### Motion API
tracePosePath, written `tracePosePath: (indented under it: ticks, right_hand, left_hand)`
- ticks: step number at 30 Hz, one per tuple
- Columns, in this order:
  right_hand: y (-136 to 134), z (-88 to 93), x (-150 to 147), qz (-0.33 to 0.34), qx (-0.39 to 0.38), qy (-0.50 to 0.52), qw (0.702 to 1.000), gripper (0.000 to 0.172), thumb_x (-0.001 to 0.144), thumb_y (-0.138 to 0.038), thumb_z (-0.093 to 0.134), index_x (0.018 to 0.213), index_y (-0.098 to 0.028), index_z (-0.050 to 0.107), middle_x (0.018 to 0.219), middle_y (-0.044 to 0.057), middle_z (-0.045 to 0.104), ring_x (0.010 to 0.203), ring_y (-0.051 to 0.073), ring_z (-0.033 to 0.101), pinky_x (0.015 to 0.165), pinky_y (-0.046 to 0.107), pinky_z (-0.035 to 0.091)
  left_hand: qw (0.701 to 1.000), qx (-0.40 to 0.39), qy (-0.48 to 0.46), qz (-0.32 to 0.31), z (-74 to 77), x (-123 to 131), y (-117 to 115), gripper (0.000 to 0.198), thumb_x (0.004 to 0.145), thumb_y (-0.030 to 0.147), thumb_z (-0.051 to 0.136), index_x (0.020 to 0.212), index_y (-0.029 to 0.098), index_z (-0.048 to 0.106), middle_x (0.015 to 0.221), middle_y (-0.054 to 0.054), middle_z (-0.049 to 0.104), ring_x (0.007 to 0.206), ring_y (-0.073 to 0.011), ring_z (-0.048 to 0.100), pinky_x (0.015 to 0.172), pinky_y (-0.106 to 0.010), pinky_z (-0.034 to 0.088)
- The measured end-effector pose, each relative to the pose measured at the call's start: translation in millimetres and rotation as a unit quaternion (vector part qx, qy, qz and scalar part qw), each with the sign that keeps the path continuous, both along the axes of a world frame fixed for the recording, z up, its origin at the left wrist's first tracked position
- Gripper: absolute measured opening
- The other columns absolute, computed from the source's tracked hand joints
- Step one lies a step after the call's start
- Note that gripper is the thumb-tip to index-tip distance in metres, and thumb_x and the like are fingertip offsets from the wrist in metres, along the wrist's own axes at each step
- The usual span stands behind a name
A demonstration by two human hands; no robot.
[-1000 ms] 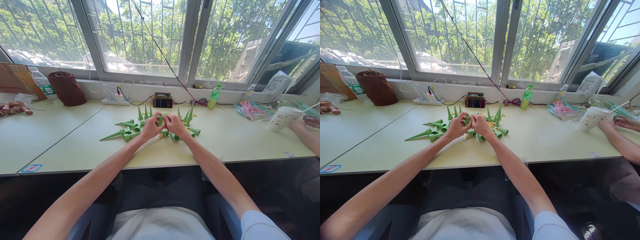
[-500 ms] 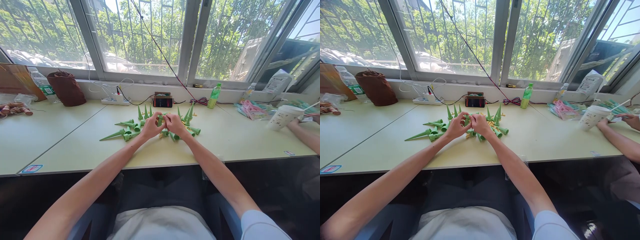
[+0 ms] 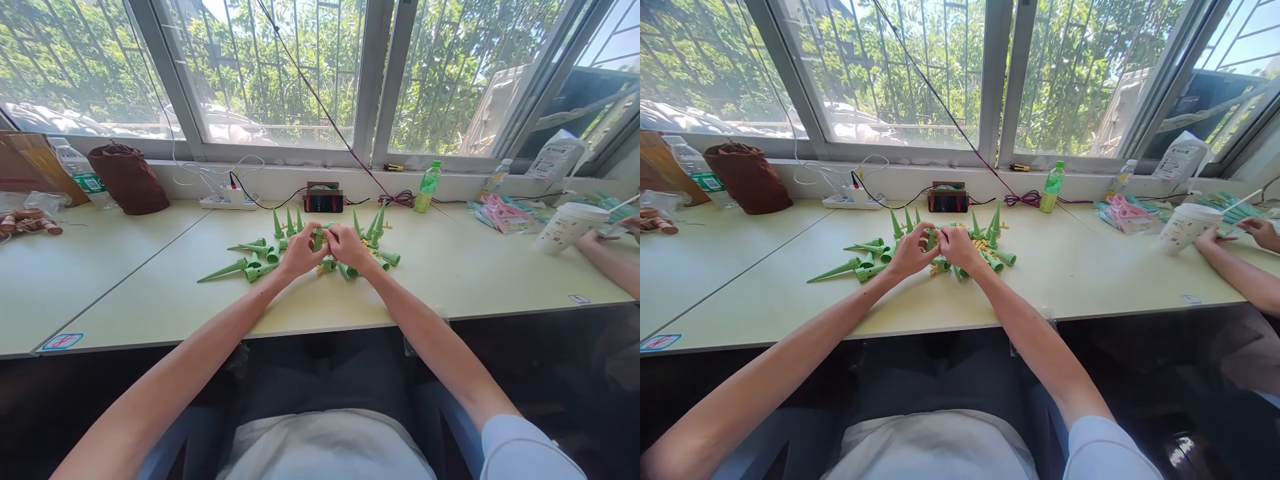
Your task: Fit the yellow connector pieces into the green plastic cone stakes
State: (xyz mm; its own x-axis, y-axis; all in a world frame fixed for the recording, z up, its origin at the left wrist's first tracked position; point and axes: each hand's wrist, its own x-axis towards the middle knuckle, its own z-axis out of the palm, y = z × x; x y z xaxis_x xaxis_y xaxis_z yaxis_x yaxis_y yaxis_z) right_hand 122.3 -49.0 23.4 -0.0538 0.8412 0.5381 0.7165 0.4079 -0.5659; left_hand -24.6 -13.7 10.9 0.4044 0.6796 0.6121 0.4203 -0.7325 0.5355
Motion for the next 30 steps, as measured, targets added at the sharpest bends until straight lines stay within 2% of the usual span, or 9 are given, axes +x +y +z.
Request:
tracePosePath:
  ticks: [14,30]
  right_hand:
    - [-3.7,2.1,-0.1,0.003,-0.004,0.005,1.0,0.034,0.095,-0.024,0.043,0.061,-0.019,0.044,0.05,-0.001,0.05,0.055,0.012,0.051,0.058,0.024,0.033]
    - [-3.6,0.5,-0.7,0.026,-0.017,0.047,0.998,0.034,0.096,-0.025,0.041,0.062,-0.019,0.043,0.049,-0.004,0.05,0.043,0.009,0.05,0.054,0.023,0.038]
  left_hand:
    - [1.0,-0.012,0.0,0.001,1.3,1.0,-1.3,0.037,0.073,0.032,0.063,0.107,0.022,0.053,0.071,0.004,0.057,0.05,-0.0076,0.045,0.055,-0.022,0.039]
    - [1.0,0.001,-0.012,0.0,0.5,0.8,-0.6,0.036,0.075,0.034,0.063,0.106,0.021,0.053,0.069,0.004,0.057,0.049,-0.0074,0.044,0.053,-0.021,0.038]
